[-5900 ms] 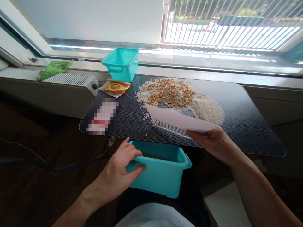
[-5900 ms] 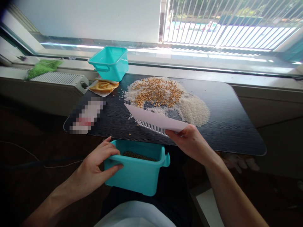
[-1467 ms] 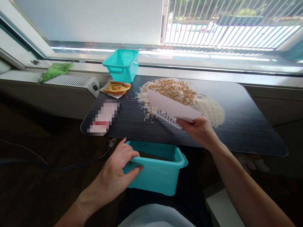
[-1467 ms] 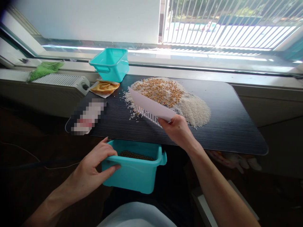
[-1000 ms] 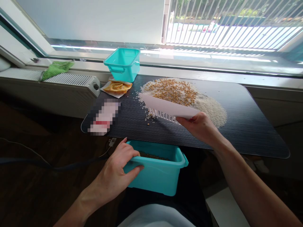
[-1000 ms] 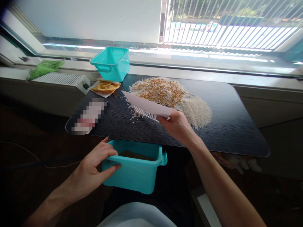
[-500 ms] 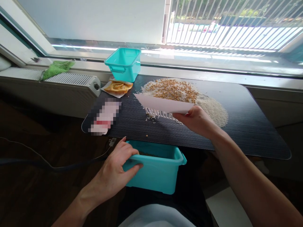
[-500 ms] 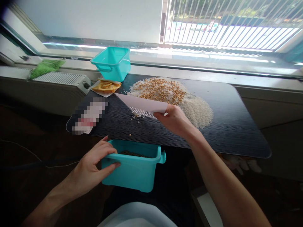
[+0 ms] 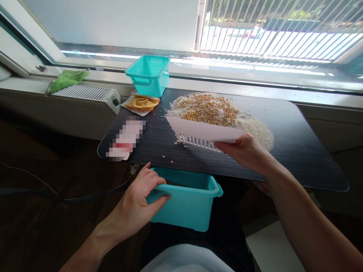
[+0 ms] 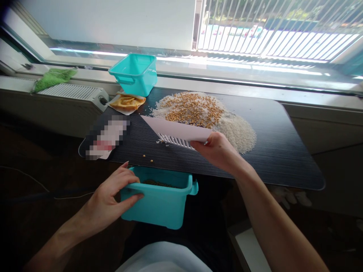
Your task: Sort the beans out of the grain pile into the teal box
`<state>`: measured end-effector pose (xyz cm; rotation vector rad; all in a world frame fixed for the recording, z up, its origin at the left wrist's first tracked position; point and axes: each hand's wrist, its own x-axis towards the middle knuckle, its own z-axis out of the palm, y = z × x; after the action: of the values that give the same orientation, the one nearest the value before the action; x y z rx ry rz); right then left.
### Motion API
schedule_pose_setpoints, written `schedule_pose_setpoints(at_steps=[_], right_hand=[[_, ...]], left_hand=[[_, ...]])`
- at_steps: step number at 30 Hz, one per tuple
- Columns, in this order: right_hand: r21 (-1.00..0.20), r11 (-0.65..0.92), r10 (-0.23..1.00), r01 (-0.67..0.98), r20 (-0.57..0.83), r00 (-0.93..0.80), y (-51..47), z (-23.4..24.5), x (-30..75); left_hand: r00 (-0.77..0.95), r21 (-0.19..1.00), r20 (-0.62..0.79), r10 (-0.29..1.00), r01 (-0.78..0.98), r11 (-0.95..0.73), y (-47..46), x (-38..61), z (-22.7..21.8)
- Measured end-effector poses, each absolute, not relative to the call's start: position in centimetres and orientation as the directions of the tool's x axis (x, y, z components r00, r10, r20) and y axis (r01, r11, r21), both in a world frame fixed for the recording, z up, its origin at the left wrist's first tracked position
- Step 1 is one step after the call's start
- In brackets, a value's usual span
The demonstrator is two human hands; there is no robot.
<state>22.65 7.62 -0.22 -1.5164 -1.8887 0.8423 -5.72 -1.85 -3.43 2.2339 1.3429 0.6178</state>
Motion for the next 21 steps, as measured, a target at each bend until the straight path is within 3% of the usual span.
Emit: schedule_pose_setpoints(at_steps=[10,21], right_hand=[[-0.867,0.163,0.951,0.472,0.011,-0.308,7.3,-0.9,20.5],[-0.896,0.118,0.899,0.428,-0.087,-0.429,5.1,-2.4,20.3]], left_hand=[[0.362,0.544,0.147,0.92,0.747,-0.381,-2.0,-8.2,-4.0],[0.356,0.557,0.189,0.915,0.729,-0.399,-2.1,-9.3,-4.2]])
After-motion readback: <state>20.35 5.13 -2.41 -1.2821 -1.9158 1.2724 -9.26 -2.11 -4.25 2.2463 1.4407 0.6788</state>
